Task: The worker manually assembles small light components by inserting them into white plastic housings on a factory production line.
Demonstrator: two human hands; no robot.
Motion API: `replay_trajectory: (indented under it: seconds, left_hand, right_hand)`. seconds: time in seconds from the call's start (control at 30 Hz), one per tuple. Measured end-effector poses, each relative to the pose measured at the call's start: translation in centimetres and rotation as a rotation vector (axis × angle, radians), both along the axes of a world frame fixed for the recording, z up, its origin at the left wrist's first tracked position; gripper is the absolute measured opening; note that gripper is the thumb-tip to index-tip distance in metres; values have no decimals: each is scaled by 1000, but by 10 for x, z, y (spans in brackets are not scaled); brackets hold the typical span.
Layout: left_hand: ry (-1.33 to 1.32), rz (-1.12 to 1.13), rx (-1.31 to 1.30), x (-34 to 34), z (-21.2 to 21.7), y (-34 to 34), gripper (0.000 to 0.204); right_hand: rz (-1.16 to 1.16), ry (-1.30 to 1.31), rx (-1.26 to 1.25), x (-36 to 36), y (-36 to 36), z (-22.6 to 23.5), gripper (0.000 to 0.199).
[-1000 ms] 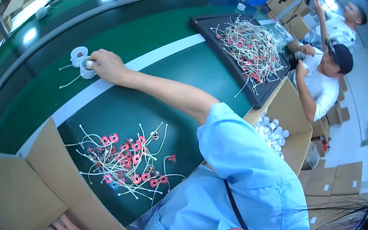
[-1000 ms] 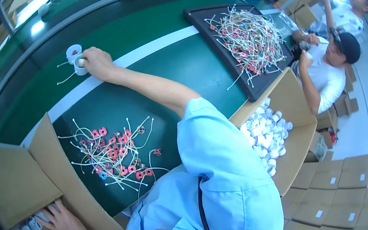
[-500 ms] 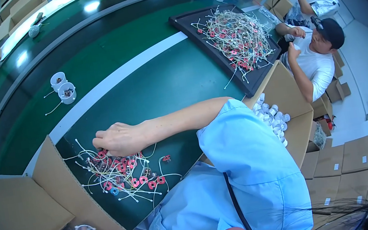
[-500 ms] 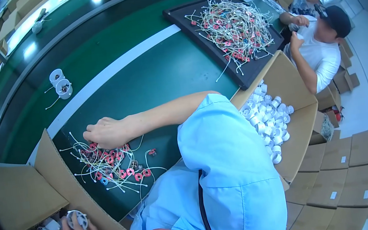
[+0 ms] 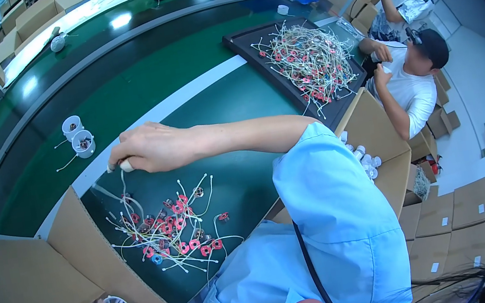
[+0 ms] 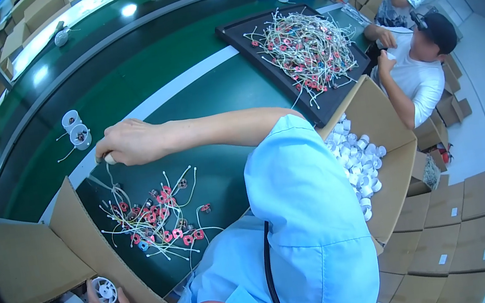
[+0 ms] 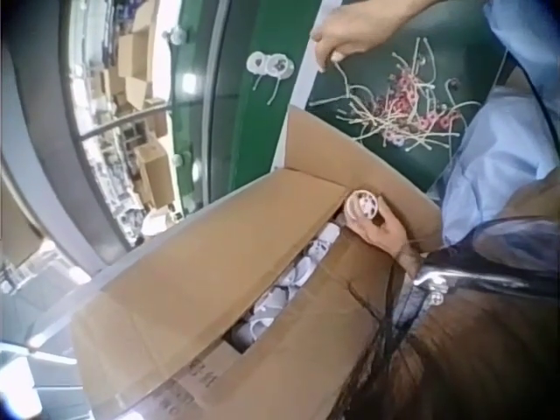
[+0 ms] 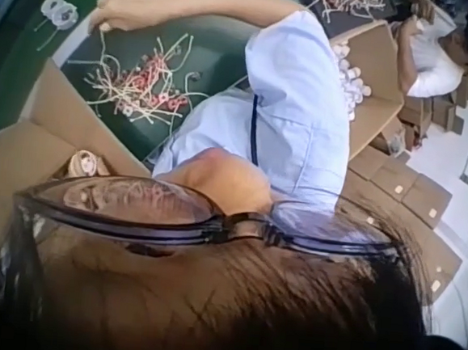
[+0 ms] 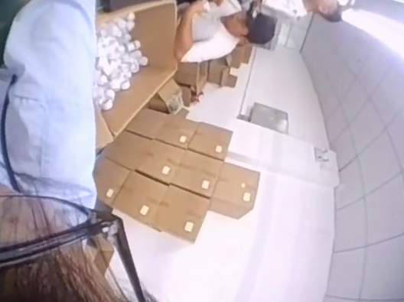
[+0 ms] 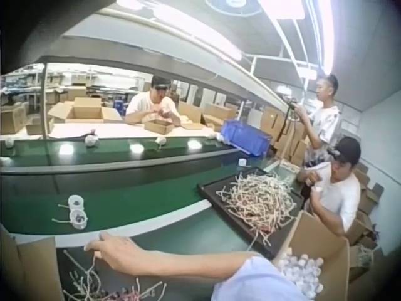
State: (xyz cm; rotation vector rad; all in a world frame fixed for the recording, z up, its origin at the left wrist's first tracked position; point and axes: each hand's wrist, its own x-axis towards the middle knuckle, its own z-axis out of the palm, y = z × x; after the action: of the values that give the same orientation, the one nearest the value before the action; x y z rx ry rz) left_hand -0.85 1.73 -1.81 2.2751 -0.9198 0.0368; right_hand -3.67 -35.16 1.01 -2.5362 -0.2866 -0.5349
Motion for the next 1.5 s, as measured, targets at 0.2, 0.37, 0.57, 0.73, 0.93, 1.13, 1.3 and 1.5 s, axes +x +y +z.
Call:
replay_trajectory:
  seconds: [0.2,0.37,0.57,0.73,0.93,1.13,1.3,1.5]
  left_hand:
    - [157,22,-247,3,-10,5,64]
    - [178,-119,-381,0,-10,5,66]
    - [-203,-291,-132,-7,58,-49,67]
    - [-408,-391,29,0,59,-73,66]
    - [336,-421,-222,1,41,-61,64]
    - [447,-422,-285,15,23,-46,65]
    - [325,-463,-323,14,25,-52,64]
    - [550,-291,-614,16,16,-57,57]
  right_hand:
    - [-77,326,500,-11,2,42,29]
    - [-31,454,995,-14,2,47,31]
    - [85,435,1120,-10,36,40,32]
    - [428,261,714,-13,84,46,27]
    - [451,464,904,-14,78,58,23]
    - [391,414,998,-6,65,51,22]
    - [330,429,1201,3,39,41,25]
    - [15,307,1082,-2,18,53,35]
